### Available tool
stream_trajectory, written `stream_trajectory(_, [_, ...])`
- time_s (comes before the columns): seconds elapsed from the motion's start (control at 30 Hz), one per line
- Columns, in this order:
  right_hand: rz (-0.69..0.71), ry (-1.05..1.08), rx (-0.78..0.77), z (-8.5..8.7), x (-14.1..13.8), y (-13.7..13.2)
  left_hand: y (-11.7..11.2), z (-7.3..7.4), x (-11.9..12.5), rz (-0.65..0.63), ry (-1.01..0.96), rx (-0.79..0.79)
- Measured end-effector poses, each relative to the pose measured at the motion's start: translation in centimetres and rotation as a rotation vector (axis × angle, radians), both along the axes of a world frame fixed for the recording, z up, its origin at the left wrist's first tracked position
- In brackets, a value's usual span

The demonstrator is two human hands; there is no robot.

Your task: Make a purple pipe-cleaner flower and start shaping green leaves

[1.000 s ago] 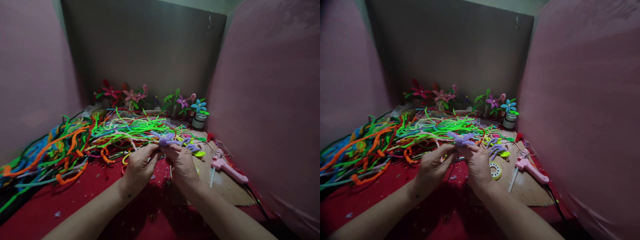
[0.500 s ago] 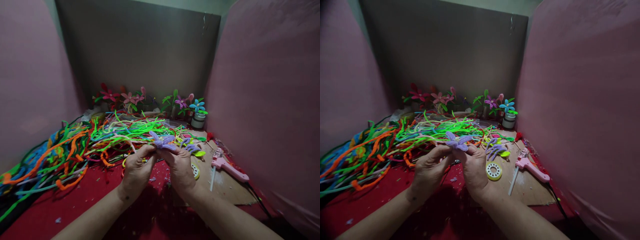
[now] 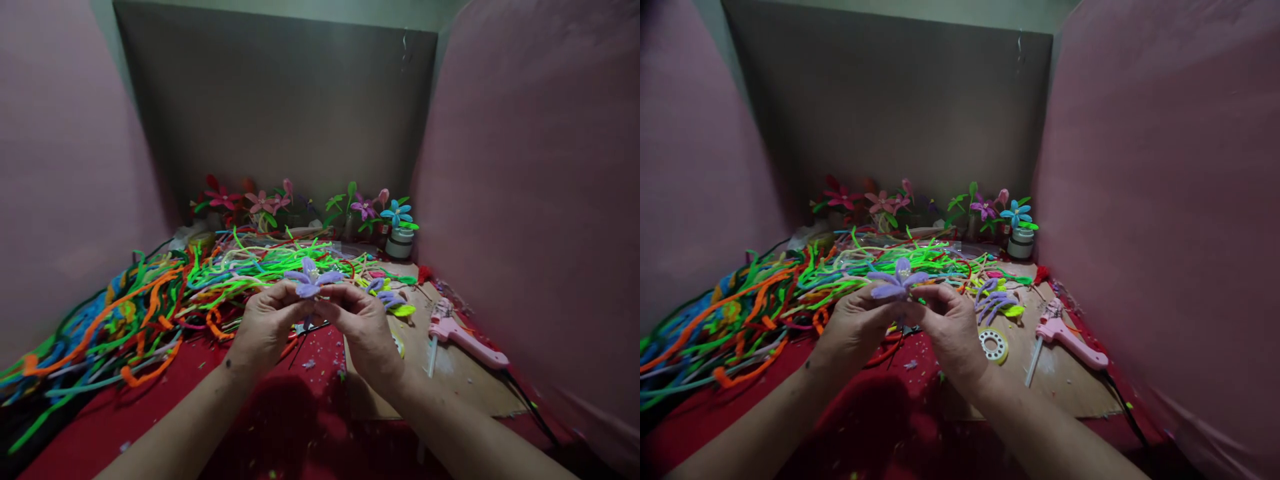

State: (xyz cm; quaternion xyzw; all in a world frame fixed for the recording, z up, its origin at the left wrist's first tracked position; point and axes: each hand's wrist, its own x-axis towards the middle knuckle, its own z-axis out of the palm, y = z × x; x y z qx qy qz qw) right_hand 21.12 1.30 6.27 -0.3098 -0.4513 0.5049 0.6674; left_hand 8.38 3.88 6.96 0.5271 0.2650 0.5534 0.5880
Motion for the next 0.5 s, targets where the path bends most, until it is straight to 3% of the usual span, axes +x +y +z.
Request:
stream_trajectory(0.33, [0.032,0.004,0.059,0.44,0.31,-0.3,-0.74,0.23,0.11,-0.032,0.017,-0.015])
stream_trajectory(0.5, [-0.082,-0.265,0.166,0.88,0.88,-0.92,-0.72,0.38,-0.3,-0.063,0.052,0.035])
